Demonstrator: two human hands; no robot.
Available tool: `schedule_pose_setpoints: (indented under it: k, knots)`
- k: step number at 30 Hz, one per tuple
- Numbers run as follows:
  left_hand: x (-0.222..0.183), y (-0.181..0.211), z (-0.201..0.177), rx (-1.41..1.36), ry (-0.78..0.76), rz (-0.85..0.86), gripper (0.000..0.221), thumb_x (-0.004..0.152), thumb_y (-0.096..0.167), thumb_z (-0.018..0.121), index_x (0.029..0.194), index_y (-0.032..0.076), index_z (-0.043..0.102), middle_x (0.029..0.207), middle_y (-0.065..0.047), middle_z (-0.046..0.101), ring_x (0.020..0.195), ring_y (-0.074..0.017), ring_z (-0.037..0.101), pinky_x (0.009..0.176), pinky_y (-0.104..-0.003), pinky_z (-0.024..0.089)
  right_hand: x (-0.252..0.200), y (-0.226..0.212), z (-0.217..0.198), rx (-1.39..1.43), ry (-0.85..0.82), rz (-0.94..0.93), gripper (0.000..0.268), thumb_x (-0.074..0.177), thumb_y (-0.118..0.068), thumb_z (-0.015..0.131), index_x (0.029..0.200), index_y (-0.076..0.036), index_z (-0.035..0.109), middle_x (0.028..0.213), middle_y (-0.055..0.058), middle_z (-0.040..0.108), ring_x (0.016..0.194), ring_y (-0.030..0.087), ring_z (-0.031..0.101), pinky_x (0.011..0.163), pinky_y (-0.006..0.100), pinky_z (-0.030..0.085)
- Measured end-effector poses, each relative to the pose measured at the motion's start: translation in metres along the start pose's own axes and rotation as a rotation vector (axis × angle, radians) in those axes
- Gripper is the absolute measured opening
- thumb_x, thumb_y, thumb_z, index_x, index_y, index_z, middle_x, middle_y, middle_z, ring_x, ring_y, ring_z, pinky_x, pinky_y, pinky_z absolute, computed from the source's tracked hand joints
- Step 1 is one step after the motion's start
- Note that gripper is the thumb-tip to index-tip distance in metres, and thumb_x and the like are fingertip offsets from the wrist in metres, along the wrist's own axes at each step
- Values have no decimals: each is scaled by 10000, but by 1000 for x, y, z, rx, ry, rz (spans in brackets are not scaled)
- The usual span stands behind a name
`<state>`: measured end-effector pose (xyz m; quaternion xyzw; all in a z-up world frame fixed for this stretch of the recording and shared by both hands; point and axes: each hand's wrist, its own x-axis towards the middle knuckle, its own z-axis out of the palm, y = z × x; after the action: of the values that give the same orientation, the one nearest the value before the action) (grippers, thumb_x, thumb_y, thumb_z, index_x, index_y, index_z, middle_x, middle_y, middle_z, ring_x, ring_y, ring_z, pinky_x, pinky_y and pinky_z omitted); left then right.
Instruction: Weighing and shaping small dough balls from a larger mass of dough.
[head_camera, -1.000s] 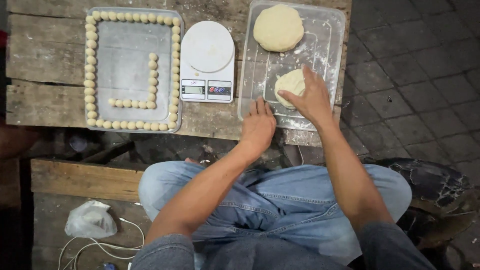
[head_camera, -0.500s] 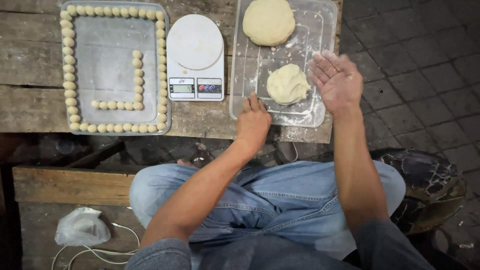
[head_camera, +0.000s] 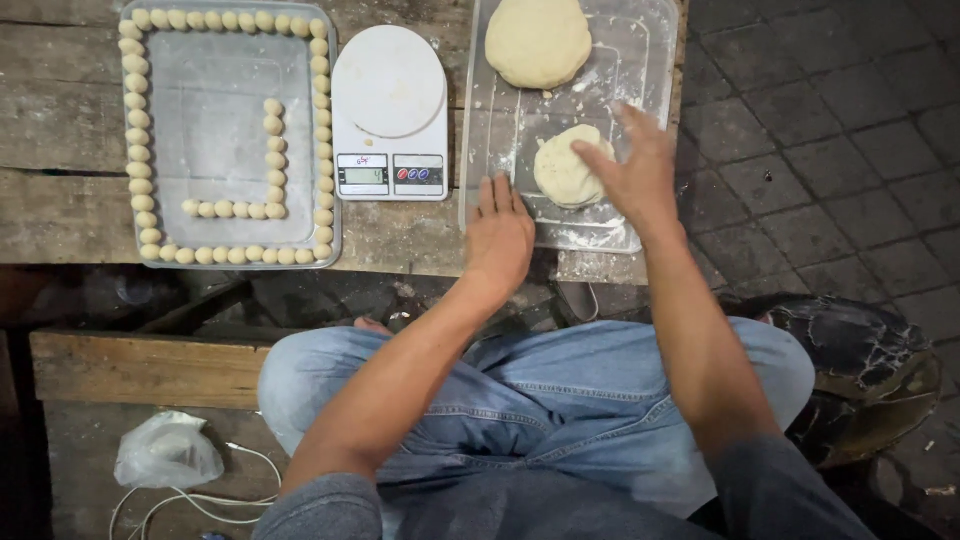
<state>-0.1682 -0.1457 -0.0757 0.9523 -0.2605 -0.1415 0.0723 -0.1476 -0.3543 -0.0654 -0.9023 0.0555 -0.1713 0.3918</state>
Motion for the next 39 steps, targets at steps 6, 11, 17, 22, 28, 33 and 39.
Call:
schedule_pose_setpoints:
  k: [6, 11, 17, 22, 28, 33, 39]
  knots:
    - [1, 1, 19, 10, 100, -36, 552, 894, 31, 660, 1400, -149, 533, 1524, -355, 441, 1444, -505, 405, 1026, -497, 519, 0, -1, 11, -208, -332, 216, 902, 824, -470, 888, 1491, 30, 544, 1332, 317, 599, 1255, 511, 545, 1077, 570, 440]
    - [3, 2, 36, 7, 218, -56, 518, 917, 74, 614, 1397, -109, 555, 1529, -332, 444, 1444, -500, 407, 998, -498, 522, -11, 9, 19, 45, -261, 213, 765, 601, -374, 1065, 1165, -7, 701, 1048, 220, 625, 1016, 418, 656, 903, 455, 512]
    - [4, 0, 29, -30, 102, -59, 554, 950, 76, 597, 1449, -136, 481, 1571, -345, 381, 1472, -507, 360, 1014, -509, 508, -31, -51, 12, -126, -520, 313, 932, 748, -290, 909, 1502, -108, 393, 1282, 172, 707, 1206, 462, 630, 1014, 606, 485]
    - [9, -7, 37, -29, 53, -17, 588, 913, 29, 662, 1441, -147, 472, 1562, -381, 345, 1462, -534, 351, 1005, -523, 510, -27, -37, -3, 72, -296, 402, 610, 688, -300, 990, 1209, -90, 753, 984, 142, 749, 862, 247, 678, 760, 363, 528]
    - [18, -6, 31, -4, -138, -26, 669, 923, 45, 587, 1522, -118, 336, 1631, -351, 208, 1513, -519, 220, 1080, -536, 439, 46, 7, -18, 71, 120, 188, 475, 801, -212, 949, 1170, -17, 722, 967, 134, 731, 826, 215, 678, 684, 316, 567]
    - [20, -6, 40, 74, -179, -38, 685, 918, 32, 543, 1560, -51, 320, 1665, -293, 190, 1525, -483, 220, 1057, -512, 473, 97, 39, -2, -237, 306, -428, 625, 803, 128, 860, 1357, 30, 589, 1245, 235, 659, 1146, 419, 628, 992, 490, 508]
    - [19, -6, 28, 96, -233, -29, 715, 950, 143, 560, 1574, -62, 276, 1678, -282, 158, 1533, -483, 184, 1121, -536, 392, 92, 58, 15, -366, -398, -39, 723, 978, -228, 608, 1638, -113, 337, 1714, 130, 196, 1558, 430, 62, 1186, 725, 2]
